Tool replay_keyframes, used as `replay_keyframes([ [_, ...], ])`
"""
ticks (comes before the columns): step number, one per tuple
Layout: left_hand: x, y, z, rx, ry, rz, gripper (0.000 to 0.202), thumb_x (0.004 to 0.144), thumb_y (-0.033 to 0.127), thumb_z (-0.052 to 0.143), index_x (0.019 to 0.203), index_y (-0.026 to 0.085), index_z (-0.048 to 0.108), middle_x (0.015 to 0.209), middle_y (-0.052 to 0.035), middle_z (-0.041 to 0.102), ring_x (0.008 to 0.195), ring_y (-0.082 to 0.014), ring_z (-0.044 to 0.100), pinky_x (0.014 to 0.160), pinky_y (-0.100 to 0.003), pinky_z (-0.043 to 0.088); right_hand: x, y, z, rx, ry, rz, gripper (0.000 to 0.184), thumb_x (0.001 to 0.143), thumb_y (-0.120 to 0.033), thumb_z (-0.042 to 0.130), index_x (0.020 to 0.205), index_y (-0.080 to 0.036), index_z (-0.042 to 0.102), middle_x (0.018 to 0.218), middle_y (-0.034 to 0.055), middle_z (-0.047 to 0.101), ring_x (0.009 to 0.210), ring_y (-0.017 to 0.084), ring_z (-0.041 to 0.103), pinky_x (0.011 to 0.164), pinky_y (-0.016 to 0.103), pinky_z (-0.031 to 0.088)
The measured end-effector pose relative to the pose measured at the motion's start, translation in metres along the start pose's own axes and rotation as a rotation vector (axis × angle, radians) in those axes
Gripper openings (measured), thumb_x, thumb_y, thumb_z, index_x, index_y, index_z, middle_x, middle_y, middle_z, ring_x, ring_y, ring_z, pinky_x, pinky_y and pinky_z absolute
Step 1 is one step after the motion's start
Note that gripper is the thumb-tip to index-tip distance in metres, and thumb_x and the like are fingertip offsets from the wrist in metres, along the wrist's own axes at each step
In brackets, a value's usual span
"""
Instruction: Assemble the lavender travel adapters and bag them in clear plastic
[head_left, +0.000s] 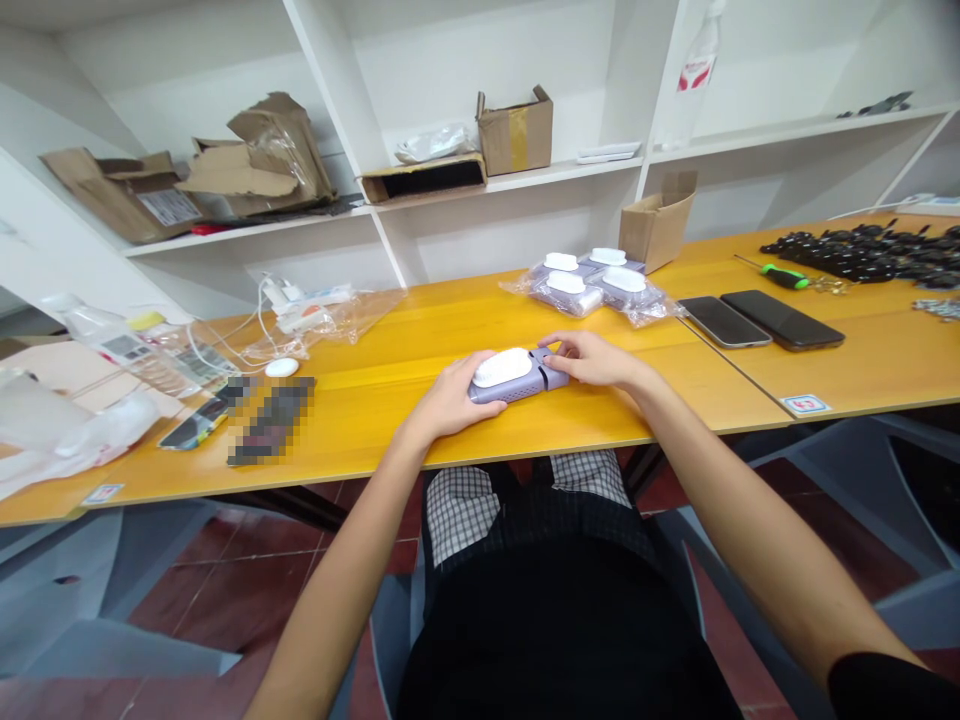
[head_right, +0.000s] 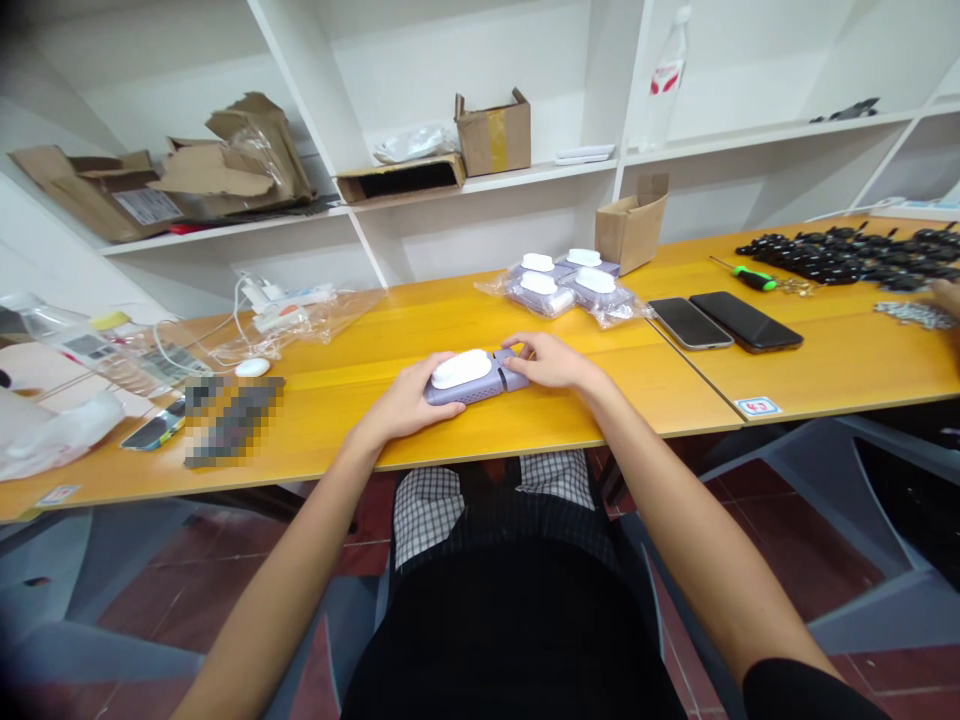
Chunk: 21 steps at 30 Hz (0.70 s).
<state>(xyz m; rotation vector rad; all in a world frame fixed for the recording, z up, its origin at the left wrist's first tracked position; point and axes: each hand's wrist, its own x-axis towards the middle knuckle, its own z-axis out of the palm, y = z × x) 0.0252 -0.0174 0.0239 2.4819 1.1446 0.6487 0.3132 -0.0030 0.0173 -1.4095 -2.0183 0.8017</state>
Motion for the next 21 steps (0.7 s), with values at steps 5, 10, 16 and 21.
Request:
replay_keyframes([
  [5, 0.0, 0.0, 0.0, 0.0, -0.004, -0.01, 0.073, 0.081, 0.043, 0.076, 0.148, 0.031, 0.047, 0.15, -0.0069, 0.058, 0.133, -0.0339, 0.056, 0.115, -0.054, 0.046, 0.001, 0.003, 0.0, 0.018, -0.006, -0.002, 0.041, 0.099, -0.036, 0.061, 0.136, -0.018, 0.065, 0.097, 0.0087, 0.073, 0.068, 0.016, 0.063, 0.06, 0.028, 0.054],
  [10, 0.0, 0.0, 0.0, 0.0, -0.008, -0.008, 0.073, 0.081, 0.044, 0.076, 0.147, 0.032, 0.047, 0.15, -0.0066, 0.058, 0.133, -0.0342, 0.056, 0.115, -0.056, 0.045, 0.002, 0.005, -0.002, 0.037, -0.027, -0.008, 0.041, 0.099, -0.037, 0.061, 0.136, -0.019, 0.065, 0.092, 0.007, 0.072, 0.063, 0.014, 0.061, 0.055, 0.026, 0.053],
  [16, 0.0, -0.001, 0.0, 0.007, -0.001, -0.006, 0.072, 0.081, 0.043, 0.077, 0.146, 0.031, 0.048, 0.149, -0.007, 0.059, 0.132, -0.0335, 0.057, 0.114, -0.054, 0.046, 0.003, 0.012, -0.004, 0.125, -0.056, 0.008, 0.044, 0.099, -0.039, 0.06, 0.138, -0.018, 0.063, 0.094, 0.0067, 0.069, 0.057, 0.012, 0.058, 0.051, 0.027, 0.054],
  [21, 0.0, -0.001, 0.0, 0.007, -0.004, -0.011, 0.073, 0.081, 0.044, 0.076, 0.147, 0.032, 0.047, 0.15, -0.0066, 0.058, 0.133, -0.0338, 0.057, 0.114, -0.054, 0.046, 0.002, 0.012, -0.006, 0.149, -0.055, 0.045, 0.042, 0.099, -0.037, 0.061, 0.138, -0.02, 0.064, 0.098, 0.0071, 0.069, 0.056, 0.011, 0.058, 0.052, 0.026, 0.057],
])
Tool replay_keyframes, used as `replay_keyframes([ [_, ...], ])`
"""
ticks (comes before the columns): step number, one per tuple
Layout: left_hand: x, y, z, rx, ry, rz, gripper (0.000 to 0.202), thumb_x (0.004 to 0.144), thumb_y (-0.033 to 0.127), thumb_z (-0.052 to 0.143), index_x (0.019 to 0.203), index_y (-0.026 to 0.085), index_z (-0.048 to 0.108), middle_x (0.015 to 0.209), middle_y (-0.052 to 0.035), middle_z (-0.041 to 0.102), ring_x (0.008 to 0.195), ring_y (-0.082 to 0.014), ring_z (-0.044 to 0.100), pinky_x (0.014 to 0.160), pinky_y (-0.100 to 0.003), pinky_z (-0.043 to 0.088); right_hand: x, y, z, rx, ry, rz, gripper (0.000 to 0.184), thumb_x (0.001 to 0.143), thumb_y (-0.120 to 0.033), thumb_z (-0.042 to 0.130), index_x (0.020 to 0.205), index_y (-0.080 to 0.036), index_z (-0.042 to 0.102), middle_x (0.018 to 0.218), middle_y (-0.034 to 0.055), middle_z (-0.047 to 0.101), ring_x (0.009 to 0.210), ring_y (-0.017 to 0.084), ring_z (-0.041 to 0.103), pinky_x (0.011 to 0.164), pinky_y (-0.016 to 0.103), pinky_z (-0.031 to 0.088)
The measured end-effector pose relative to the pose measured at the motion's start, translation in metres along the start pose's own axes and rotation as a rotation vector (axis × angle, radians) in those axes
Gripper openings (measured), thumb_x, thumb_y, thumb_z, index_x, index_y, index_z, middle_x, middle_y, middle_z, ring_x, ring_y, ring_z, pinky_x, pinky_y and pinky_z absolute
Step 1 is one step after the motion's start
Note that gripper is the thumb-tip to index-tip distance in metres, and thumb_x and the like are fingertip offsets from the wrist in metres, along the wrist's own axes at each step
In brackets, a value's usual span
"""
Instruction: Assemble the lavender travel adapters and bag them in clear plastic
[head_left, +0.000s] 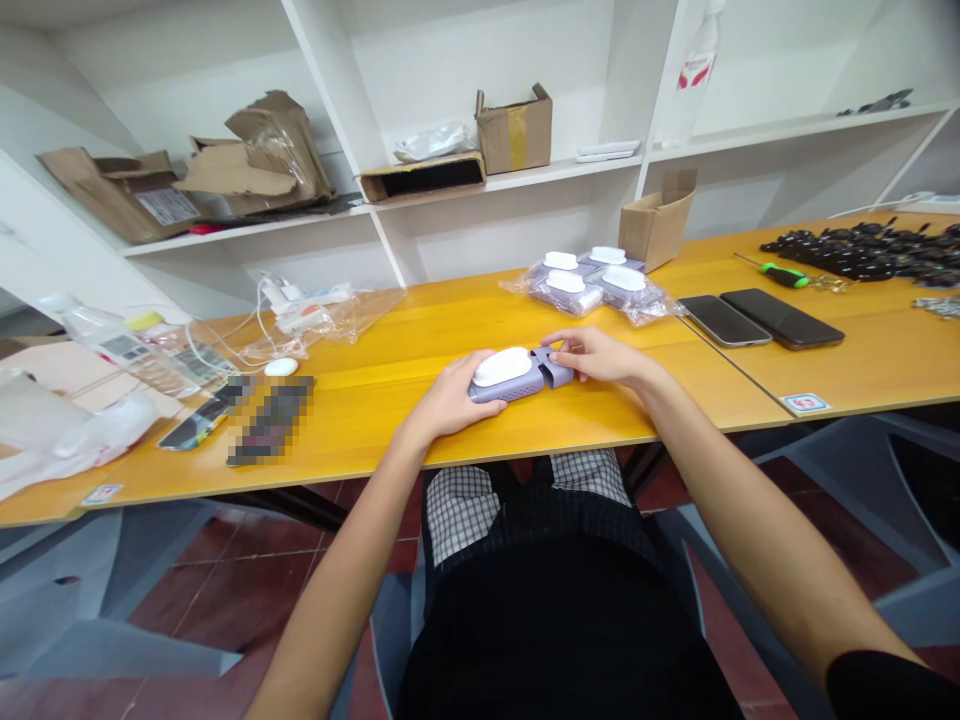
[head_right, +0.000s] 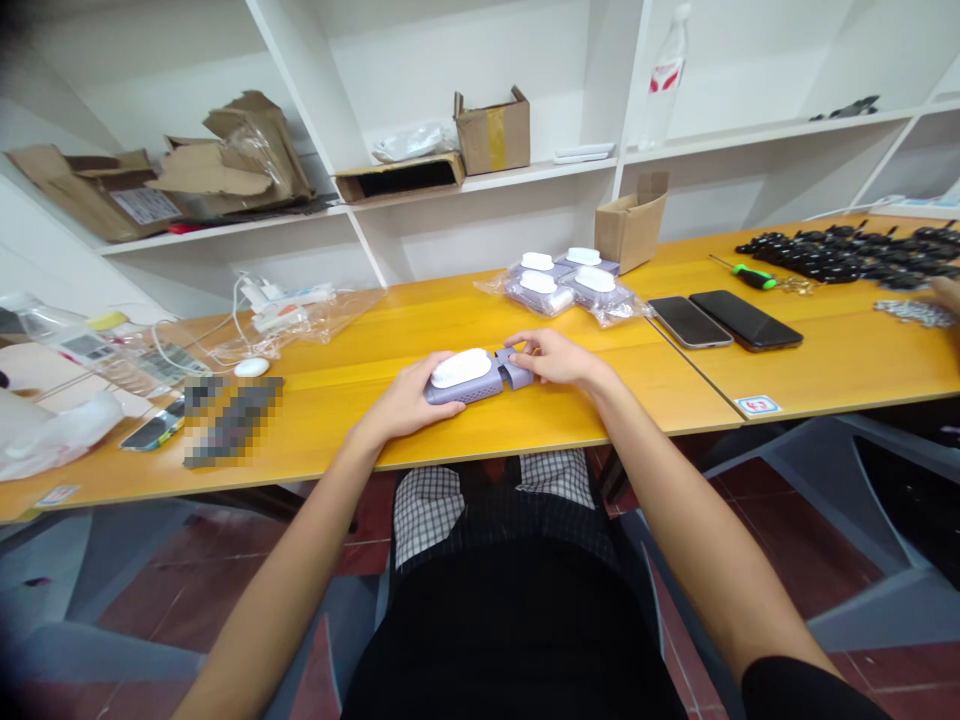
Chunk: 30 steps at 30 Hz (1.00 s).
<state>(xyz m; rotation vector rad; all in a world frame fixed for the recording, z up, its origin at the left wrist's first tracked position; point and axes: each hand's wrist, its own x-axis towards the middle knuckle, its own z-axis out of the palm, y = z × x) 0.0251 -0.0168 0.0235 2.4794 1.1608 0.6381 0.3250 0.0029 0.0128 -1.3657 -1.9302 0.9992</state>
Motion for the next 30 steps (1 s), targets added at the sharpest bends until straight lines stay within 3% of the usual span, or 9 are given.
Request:
replay_keyframes([
  [7, -0.0005, 0.0024, 0.0, 0.0, -0.007, -0.032, 0.073, 0.08, 0.042, 0.077, 0.146, 0.032, 0.049, 0.145, -0.0074, 0.061, 0.129, -0.0345, 0.059, 0.111, -0.055, 0.048, -0.0032, -0.0045, 0.0, 0.044, 0.05, 0.048, 0.042, 0.098, -0.035, 0.065, 0.138, -0.021, 0.066, 0.104, 0.0097, 0.069, 0.065, 0.014, 0.066, 0.061, 0.029, 0.065],
  [20, -0.0005, 0.0003, 0.0003, -0.003, 0.008, 0.02, 0.071, 0.081, 0.043, 0.077, 0.145, 0.032, 0.049, 0.147, -0.0066, 0.06, 0.131, -0.0331, 0.058, 0.114, -0.053, 0.046, -0.0037, -0.0065, -0.0009, 0.028, 0.022, 0.045, 0.042, 0.1, -0.034, 0.062, 0.139, -0.021, 0.065, 0.111, 0.0116, 0.07, 0.065, 0.014, 0.065, 0.063, 0.031, 0.066],
  [30, -0.0013, 0.0037, -0.0008, 0.012, 0.001, -0.013, 0.07, 0.082, 0.044, 0.078, 0.144, 0.028, 0.05, 0.147, -0.0087, 0.06, 0.131, -0.0344, 0.058, 0.112, -0.054, 0.047, -0.0004, -0.0003, -0.0005, 0.067, 0.015, 0.027, 0.039, 0.1, -0.034, 0.063, 0.137, -0.021, 0.065, 0.102, 0.0092, 0.069, 0.062, 0.014, 0.063, 0.061, 0.031, 0.064],
])
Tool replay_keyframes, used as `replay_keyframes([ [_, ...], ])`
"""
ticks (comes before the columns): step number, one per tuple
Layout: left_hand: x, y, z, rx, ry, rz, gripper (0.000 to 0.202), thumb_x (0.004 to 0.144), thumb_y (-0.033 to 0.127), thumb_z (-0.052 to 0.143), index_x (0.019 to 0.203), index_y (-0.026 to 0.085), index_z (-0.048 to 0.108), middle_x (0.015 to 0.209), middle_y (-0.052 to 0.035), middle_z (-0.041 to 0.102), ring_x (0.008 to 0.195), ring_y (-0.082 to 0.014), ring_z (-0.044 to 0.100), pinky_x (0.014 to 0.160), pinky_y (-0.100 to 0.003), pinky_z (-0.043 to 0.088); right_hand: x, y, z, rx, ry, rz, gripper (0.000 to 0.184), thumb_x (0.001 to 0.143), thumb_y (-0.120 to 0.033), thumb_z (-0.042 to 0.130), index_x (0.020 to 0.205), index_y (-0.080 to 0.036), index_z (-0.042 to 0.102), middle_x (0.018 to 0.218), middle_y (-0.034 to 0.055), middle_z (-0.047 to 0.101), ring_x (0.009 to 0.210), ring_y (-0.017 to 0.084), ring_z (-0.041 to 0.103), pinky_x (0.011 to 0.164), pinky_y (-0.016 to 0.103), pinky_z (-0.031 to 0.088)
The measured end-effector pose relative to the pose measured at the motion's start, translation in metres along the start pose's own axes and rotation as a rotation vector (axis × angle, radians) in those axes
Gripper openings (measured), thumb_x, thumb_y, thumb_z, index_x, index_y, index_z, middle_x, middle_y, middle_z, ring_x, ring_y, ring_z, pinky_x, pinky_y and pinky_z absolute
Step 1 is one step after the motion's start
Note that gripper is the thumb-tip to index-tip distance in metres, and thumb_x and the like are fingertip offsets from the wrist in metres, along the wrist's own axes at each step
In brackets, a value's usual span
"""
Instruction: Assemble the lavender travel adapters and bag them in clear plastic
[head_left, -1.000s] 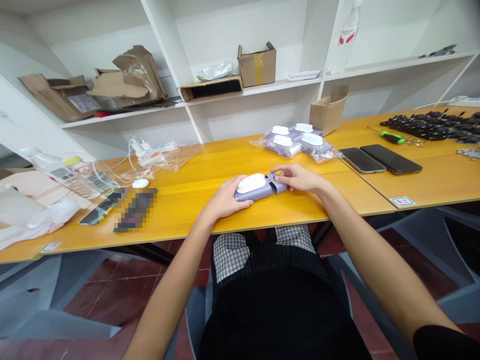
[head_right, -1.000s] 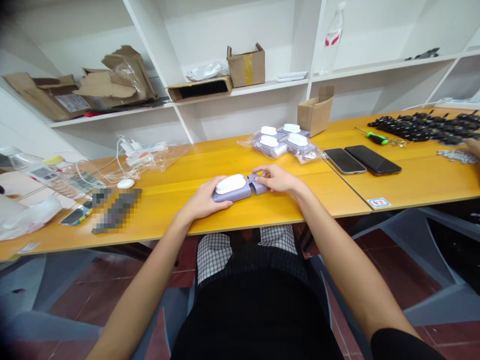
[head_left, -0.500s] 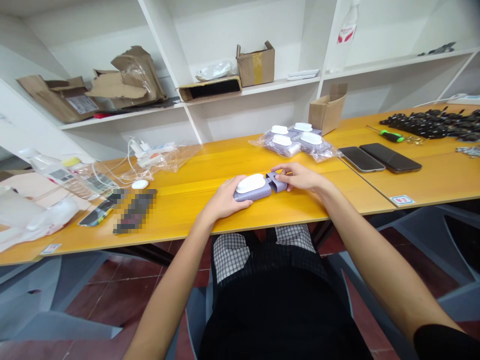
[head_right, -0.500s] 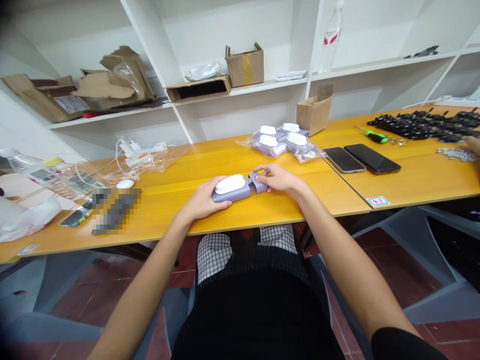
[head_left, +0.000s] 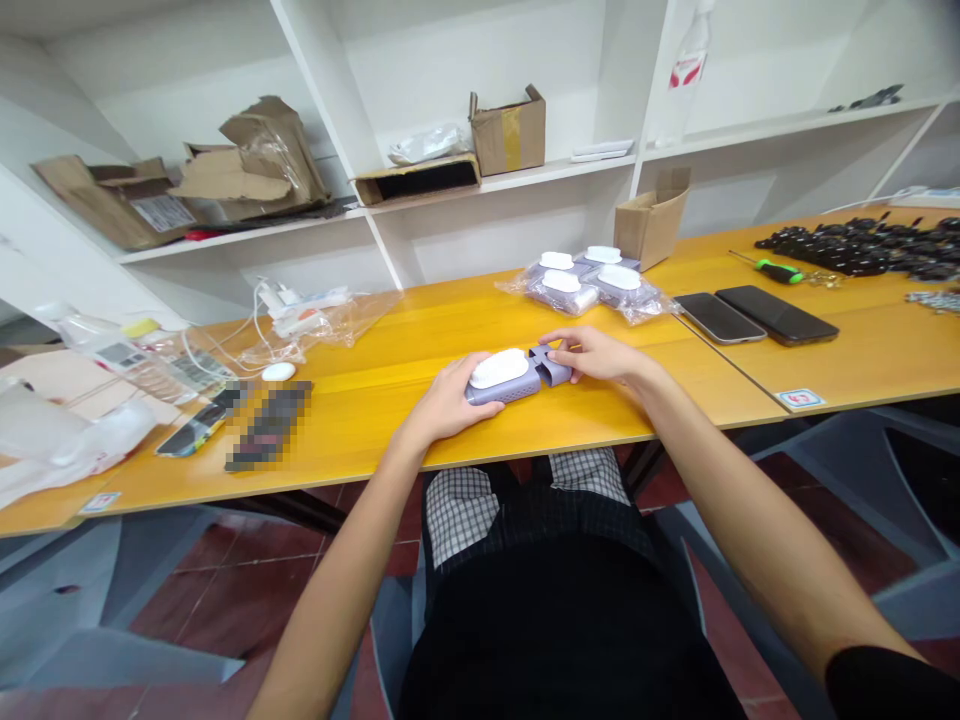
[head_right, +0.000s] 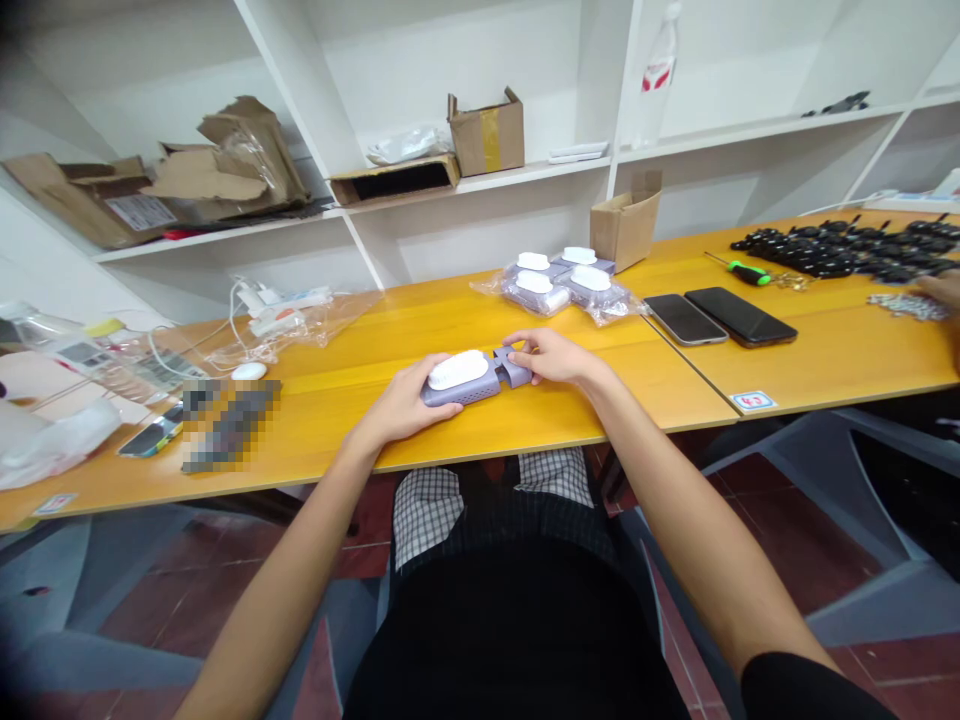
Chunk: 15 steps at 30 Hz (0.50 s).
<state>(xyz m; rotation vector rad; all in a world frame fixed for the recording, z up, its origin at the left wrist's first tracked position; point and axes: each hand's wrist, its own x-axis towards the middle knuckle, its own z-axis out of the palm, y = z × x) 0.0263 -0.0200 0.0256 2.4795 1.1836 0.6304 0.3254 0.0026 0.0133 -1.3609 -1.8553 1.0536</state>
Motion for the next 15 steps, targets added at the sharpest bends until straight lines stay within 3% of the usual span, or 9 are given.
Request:
replay_keyframes([
  [15, 0.0001, 0.0002, -0.0005, -0.016, 0.012, 0.014, 0.068, 0.081, 0.043, 0.079, 0.142, 0.027, 0.052, 0.146, -0.0096, 0.061, 0.13, -0.034, 0.059, 0.111, -0.054, 0.048, 0.0034, 0.0062, -0.0011, 0.047, -0.004, -0.027, 0.042, 0.096, -0.04, 0.067, 0.135, -0.023, 0.068, 0.101, 0.0104, 0.068, 0.062, 0.016, 0.062, 0.059, 0.036, 0.065],
])
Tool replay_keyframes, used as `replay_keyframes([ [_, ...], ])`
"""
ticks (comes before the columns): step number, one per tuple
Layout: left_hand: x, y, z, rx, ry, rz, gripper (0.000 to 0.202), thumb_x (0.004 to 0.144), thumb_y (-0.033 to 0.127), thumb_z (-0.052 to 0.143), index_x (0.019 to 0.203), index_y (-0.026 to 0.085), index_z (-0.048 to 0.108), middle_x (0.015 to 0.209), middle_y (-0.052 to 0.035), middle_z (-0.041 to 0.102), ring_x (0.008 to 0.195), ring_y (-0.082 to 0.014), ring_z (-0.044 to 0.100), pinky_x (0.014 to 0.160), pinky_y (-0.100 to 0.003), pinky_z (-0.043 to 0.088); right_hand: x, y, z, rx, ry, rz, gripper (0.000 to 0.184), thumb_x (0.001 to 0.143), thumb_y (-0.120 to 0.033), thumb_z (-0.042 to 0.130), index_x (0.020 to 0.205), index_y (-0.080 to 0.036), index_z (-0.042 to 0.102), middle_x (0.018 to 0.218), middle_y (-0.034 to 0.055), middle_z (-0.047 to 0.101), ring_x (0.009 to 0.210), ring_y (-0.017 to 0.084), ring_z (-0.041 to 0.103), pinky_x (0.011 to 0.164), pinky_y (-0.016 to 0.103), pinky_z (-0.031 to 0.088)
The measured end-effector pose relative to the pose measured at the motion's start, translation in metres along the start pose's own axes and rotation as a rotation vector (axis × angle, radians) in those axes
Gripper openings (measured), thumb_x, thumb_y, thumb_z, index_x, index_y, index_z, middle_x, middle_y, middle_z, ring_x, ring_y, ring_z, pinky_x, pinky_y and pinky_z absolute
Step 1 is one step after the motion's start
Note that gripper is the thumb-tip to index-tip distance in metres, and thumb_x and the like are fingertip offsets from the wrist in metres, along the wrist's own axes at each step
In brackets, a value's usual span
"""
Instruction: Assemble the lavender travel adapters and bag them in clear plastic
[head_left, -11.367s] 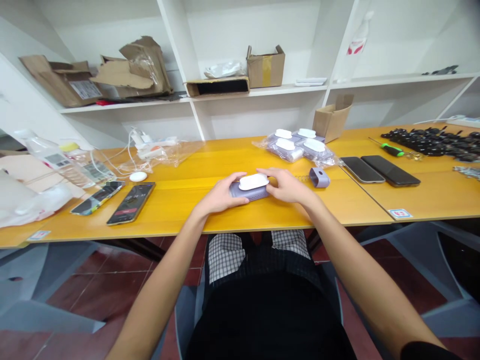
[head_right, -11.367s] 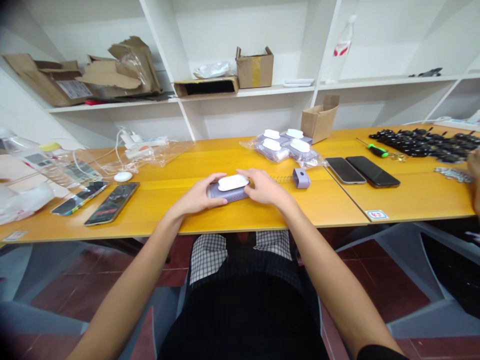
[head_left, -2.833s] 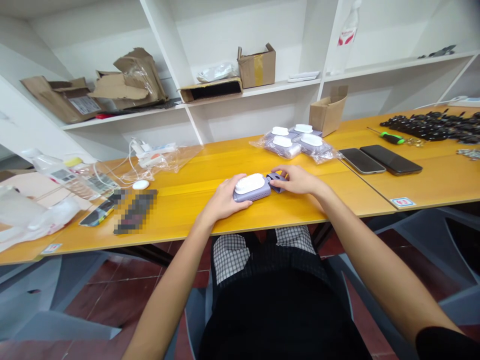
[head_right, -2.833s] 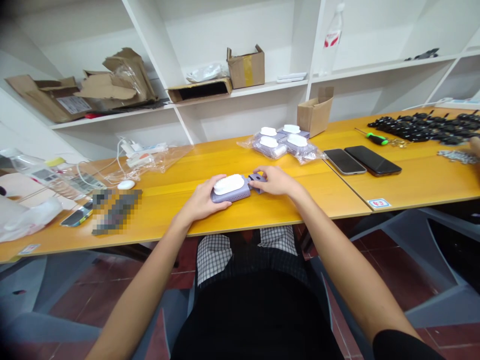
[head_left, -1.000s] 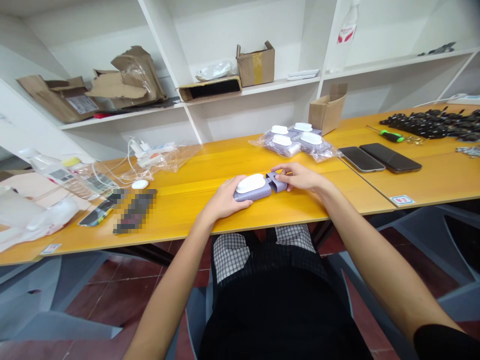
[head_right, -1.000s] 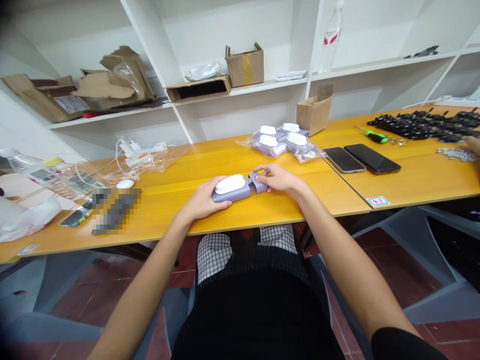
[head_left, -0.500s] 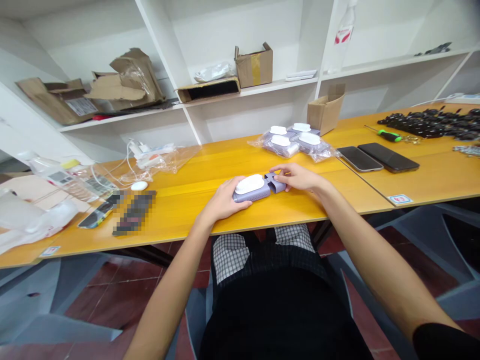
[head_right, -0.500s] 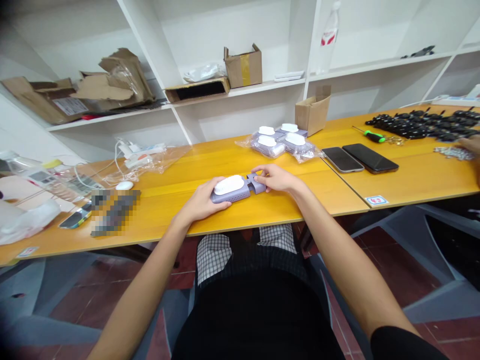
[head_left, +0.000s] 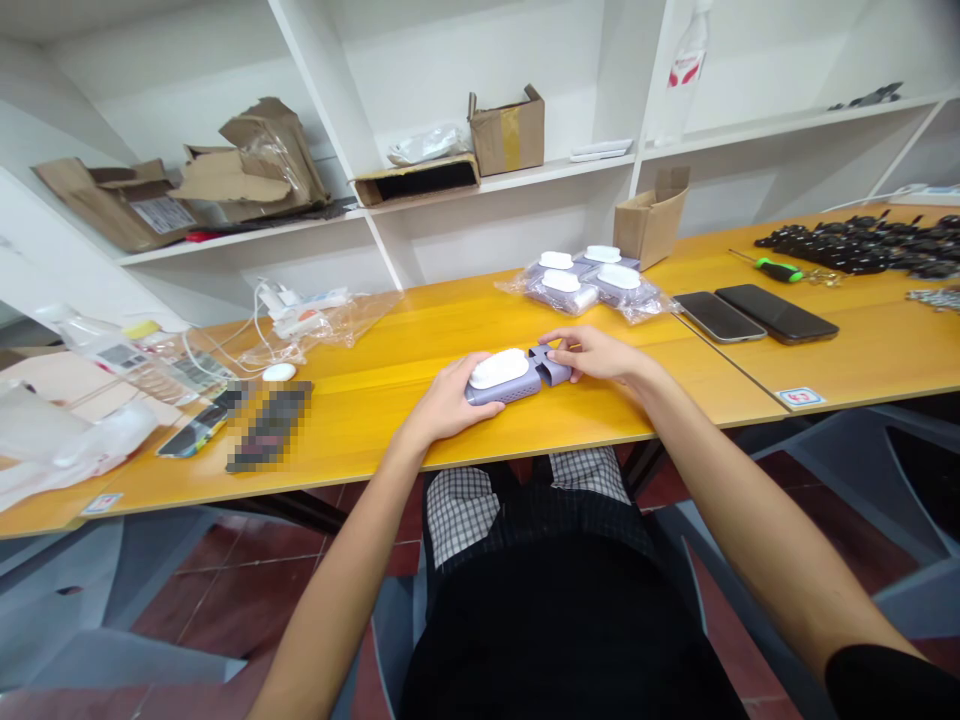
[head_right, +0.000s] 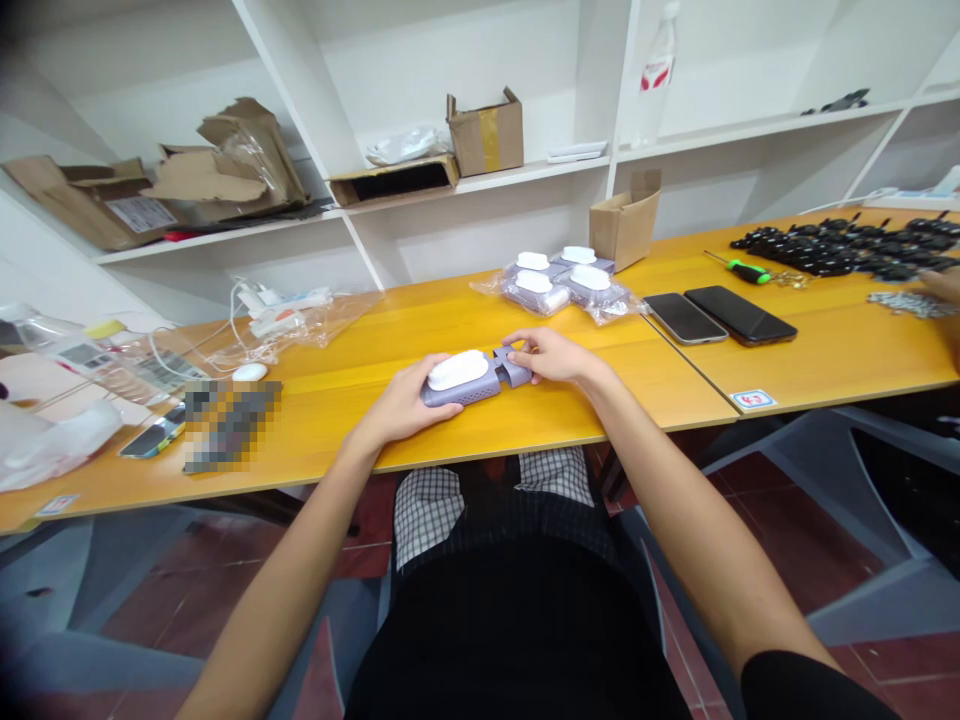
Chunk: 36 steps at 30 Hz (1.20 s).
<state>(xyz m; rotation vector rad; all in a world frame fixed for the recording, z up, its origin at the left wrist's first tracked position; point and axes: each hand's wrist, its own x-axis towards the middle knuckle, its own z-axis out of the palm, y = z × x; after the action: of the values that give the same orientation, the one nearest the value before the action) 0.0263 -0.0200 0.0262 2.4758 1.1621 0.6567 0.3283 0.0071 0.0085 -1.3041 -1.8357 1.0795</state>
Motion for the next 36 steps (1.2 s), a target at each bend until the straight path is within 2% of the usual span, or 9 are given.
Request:
replay_keyframes([
  [8, 0.001, 0.003, 0.0, -0.003, -0.006, -0.023, 0.068, 0.082, 0.041, 0.078, 0.142, 0.027, 0.051, 0.146, -0.0096, 0.061, 0.13, -0.0338, 0.059, 0.11, -0.054, 0.049, 0.0, 0.0, 0.004, -0.05, -0.012, -0.076, 0.033, 0.098, -0.045, 0.063, 0.123, -0.028, 0.075, 0.103, 0.0091, 0.071, 0.064, 0.016, 0.062, 0.055, 0.034, 0.061],
  [13, 0.001, 0.003, 0.001, 0.019, -0.009, -0.027, 0.069, 0.082, 0.042, 0.077, 0.143, 0.026, 0.049, 0.147, -0.0103, 0.059, 0.133, -0.0338, 0.057, 0.113, -0.053, 0.046, 0.001, -0.007, 0.014, -0.175, 0.073, -0.052, 0.045, 0.095, -0.048, 0.066, 0.132, -0.022, 0.07, 0.095, 0.0094, 0.07, 0.056, 0.014, 0.058, 0.049, 0.031, 0.054],
  [16, 0.002, 0.002, 0.002, 0.022, -0.011, -0.021, 0.069, 0.082, 0.043, 0.076, 0.143, 0.026, 0.049, 0.147, -0.0102, 0.059, 0.133, -0.0336, 0.056, 0.114, -0.053, 0.046, 0.0, -0.01, 0.017, -0.196, 0.088, -0.04, 0.051, 0.092, -0.048, 0.07, 0.134, -0.02, 0.068, 0.108, 0.0131, 0.07, 0.063, 0.015, 0.061, 0.048, 0.03, 0.055],
  [20, 0.002, 0.001, 0.002, 0.018, -0.012, -0.018, 0.07, 0.082, 0.042, 0.076, 0.144, 0.027, 0.048, 0.147, -0.0095, 0.058, 0.133, -0.0336, 0.056, 0.114, -0.053, 0.046, -0.003, -0.011, 0.014, -0.144, 0.04, -0.058, 0.052, 0.093, -0.047, 0.068, 0.14, -0.025, 0.065, 0.131, 0.0144, 0.068, 0.072, 0.019, 0.067, 0.05, 0.032, 0.058],
  [22, 0.002, 0.0, 0.002, 0.02, -0.01, -0.016, 0.07, 0.082, 0.043, 0.076, 0.144, 0.028, 0.048, 0.147, -0.0096, 0.058, 0.133, -0.0334, 0.056, 0.114, -0.052, 0.046, -0.003, -0.012, 0.013, -0.177, 0.026, -0.066, 0.053, 0.094, -0.042, 0.065, 0.145, -0.026, 0.063, 0.132, 0.0133, 0.07, 0.076, 0.021, 0.07, 0.059, 0.036, 0.062],
  [24, 0.002, -0.001, 0.003, 0.025, -0.01, -0.012, 0.07, 0.082, 0.044, 0.076, 0.144, 0.027, 0.048, 0.147, -0.0099, 0.058, 0.133, -0.0333, 0.056, 0.114, -0.052, 0.046, -0.002, -0.014, 0.014, -0.239, 0.025, -0.089, 0.051, 0.095, -0.036, 0.061, 0.144, -0.023, 0.064, 0.131, 0.0128, 0.072, 0.086, 0.024, 0.073, 0.076, 0.041, 0.064],
  [28, 0.002, -0.003, 0.004, 0.031, -0.004, -0.013, 0.07, 0.082, 0.045, 0.076, 0.144, 0.027, 0.048, 0.147, -0.0104, 0.058, 0.133, -0.0338, 0.056, 0.114, -0.053, 0.045, 0.0, -0.018, 0.024, -0.39, 0.056, -0.183, 0.044, 0.098, -0.028, 0.052, 0.139, -0.021, 0.067, 0.14, 0.0102, 0.07, 0.121, 0.029, 0.068, 0.11, 0.047, 0.052],
  [33, 0.003, -0.003, 0.005, 0.029, -0.004, -0.009, 0.07, 0.082, 0.044, 0.075, 0.144, 0.027, 0.047, 0.148, -0.011, 0.057, 0.133, -0.0348, 0.056, 0.114, -0.055, 0.045, 0.003, -0.018, 0.035, -0.531, 0.101, -0.132, 0.045, 0.107, -0.041, 0.04, 0.143, -0.026, 0.063, 0.146, 0.0115, 0.065, 0.134, 0.037, 0.059, 0.115, 0.06, 0.043],
  [36, 0.003, -0.003, 0.004, 0.026, -0.007, -0.004, 0.07, 0.082, 0.045, 0.075, 0.144, 0.028, 0.047, 0.147, -0.0108, 0.058, 0.133, -0.0347, 0.056, 0.114, -0.055, 0.045, 0.003, -0.014, 0.027, -0.47, 0.028, -0.182, 0.049, 0.105, -0.047, 0.046, 0.145, -0.024, 0.061, 0.148, 0.0136, 0.063, 0.135, 0.037, 0.058, 0.118, 0.058, 0.041],
])
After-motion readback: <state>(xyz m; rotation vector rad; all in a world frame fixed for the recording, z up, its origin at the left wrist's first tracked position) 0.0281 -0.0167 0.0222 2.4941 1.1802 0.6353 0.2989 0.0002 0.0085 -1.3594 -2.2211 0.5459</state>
